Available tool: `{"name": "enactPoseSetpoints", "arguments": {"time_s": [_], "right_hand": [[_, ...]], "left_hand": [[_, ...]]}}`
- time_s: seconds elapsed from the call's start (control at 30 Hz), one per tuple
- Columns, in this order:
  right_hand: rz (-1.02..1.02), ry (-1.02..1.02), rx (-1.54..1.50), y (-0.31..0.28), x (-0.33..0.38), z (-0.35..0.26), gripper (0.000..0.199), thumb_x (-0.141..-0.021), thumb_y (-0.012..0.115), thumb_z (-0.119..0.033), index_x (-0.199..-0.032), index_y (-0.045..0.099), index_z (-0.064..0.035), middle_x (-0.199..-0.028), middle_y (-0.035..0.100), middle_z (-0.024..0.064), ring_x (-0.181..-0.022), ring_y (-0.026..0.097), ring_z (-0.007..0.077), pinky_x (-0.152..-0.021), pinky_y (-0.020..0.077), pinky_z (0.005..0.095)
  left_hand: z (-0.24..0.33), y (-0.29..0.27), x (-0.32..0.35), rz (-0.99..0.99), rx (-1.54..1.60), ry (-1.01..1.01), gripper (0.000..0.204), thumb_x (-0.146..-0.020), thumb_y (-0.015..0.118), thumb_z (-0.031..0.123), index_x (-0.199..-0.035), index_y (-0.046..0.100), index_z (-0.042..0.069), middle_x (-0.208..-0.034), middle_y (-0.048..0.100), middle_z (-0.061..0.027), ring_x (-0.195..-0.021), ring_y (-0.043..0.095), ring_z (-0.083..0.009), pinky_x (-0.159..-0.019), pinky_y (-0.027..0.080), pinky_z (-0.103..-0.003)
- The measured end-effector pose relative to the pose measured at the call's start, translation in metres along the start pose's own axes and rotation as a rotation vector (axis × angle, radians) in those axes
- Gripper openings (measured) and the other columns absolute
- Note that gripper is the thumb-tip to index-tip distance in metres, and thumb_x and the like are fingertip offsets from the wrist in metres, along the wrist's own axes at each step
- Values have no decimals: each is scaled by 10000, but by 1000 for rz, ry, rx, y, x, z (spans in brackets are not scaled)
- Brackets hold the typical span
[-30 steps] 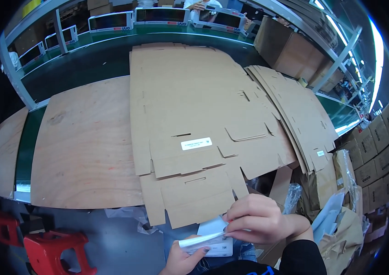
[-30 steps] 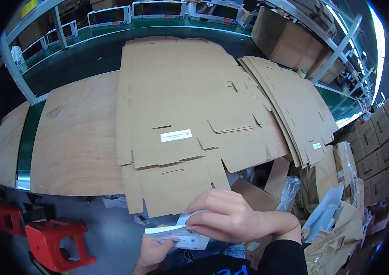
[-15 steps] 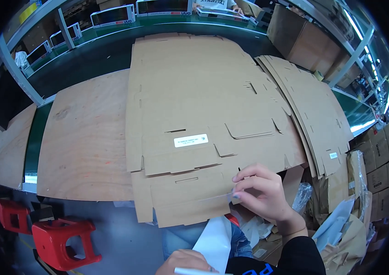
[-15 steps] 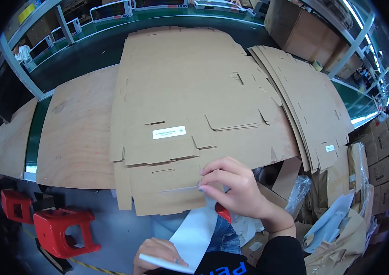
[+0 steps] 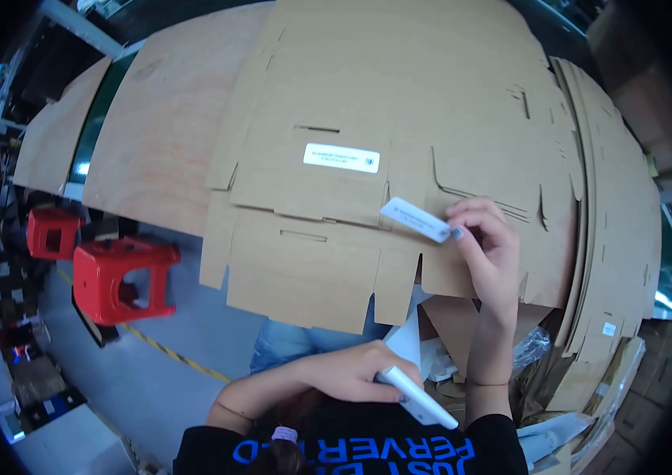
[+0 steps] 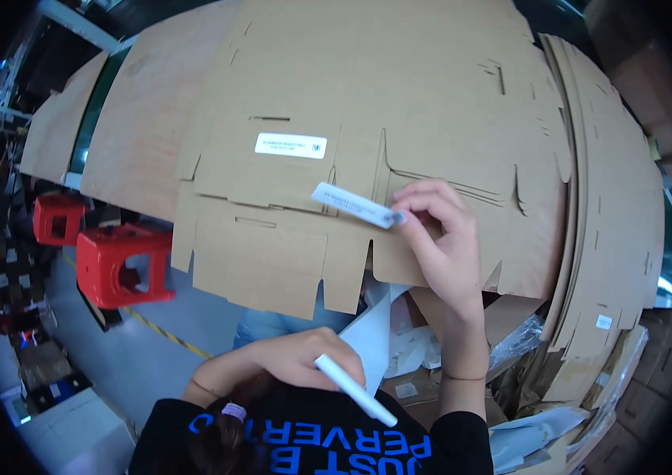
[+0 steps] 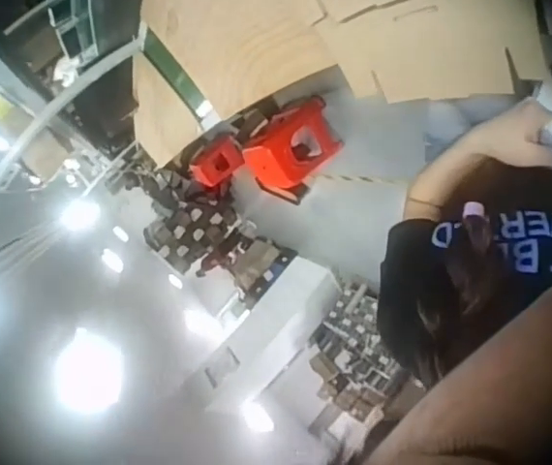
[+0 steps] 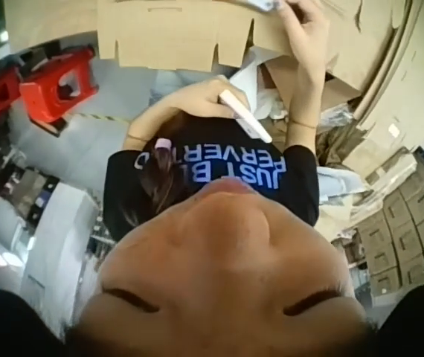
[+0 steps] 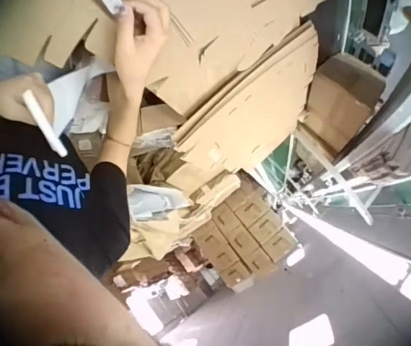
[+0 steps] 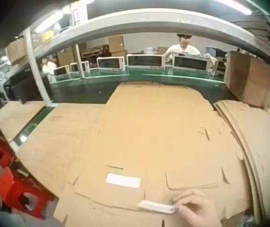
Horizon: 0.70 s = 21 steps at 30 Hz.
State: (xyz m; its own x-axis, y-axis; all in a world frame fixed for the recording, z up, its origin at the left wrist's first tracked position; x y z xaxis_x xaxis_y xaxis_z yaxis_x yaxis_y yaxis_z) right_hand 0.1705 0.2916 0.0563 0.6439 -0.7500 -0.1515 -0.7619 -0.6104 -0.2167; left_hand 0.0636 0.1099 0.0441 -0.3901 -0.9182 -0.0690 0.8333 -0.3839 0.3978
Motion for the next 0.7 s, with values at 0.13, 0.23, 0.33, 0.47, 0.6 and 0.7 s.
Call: {"name": "enactPoseSetpoints", "arguments": {"time_s": [0.13, 0.23, 0.33, 0.47, 0.6, 0.7], "right_hand": [[95, -37, 39, 6, -2, 19, 73, -789, 587, 36, -838, 639, 21, -906, 593, 90, -740, 519, 142, -640, 422, 212], [107, -82, 6, 6, -1, 23, 83, -777, 589, 46, -835, 642, 20, -905, 587, 84, -736, 511, 133, -633, 410, 202], [111, -91, 51, 7, 5, 17, 86, -768, 592, 52, -829, 644, 20, -892, 582, 79, -720, 503, 127, -617, 400, 198], [13, -40, 188, 23, 17, -14, 73, -748, 603, 59, -791, 649, 21, -824, 559, 60, -646, 472, 113, -554, 369, 197], [-177, -25, 243, 59, 32, -33, 47, -760, 603, 31, -765, 649, 23, -772, 512, 43, -613, 443, 110, -534, 345, 191], [-130, -2, 288, 70, 33, -31, 39, -762, 611, 22, -762, 650, 23, -761, 513, 40, -604, 436, 103, -527, 343, 191]], "left_hand": [[-22, -4, 3, -7, -10, -186, 170, -786, 611, 36, -952, 648, 36, -757, 634, -83, -602, 523, -173, -613, 415, -271], [-46, -4, 25, 84, 29, -170, 164, -788, 610, 45, -948, 647, 45, -828, 642, -78, -659, 532, -166, -655, 417, -264], [-61, -7, 45, 134, 85, -129, 157, -790, 609, 50, -942, 647, 48, -889, 640, -87, -708, 542, -176, -688, 420, -267], [-67, -10, 73, 255, 198, -32, 141, -796, 605, 57, -931, 645, 50, -1001, 627, -119, -796, 563, -212, -746, 427, -281], [-57, -26, 89, 400, 165, 298, 110, -807, 603, 66, -909, 646, 56, -1115, 584, -183, -942, 567, -287, -811, 437, -314], [-47, -33, 94, 374, 167, 280, 100, -824, 615, 116, -898, 648, 57, -1067, 608, -183, -980, 564, -332, -842, 427, -381]]}}
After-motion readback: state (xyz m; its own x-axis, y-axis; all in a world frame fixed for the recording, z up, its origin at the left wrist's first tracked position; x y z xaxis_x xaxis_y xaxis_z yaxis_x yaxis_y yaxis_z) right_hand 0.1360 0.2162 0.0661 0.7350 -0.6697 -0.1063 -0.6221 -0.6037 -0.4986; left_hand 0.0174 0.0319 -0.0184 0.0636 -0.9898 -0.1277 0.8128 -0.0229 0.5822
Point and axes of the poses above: each hand's wrist, its own x-axis away from the middle knuckle, its own y-axis out of the palm, z = x × y, the point moved 1 cm from there along -x, towards the middle knuckle
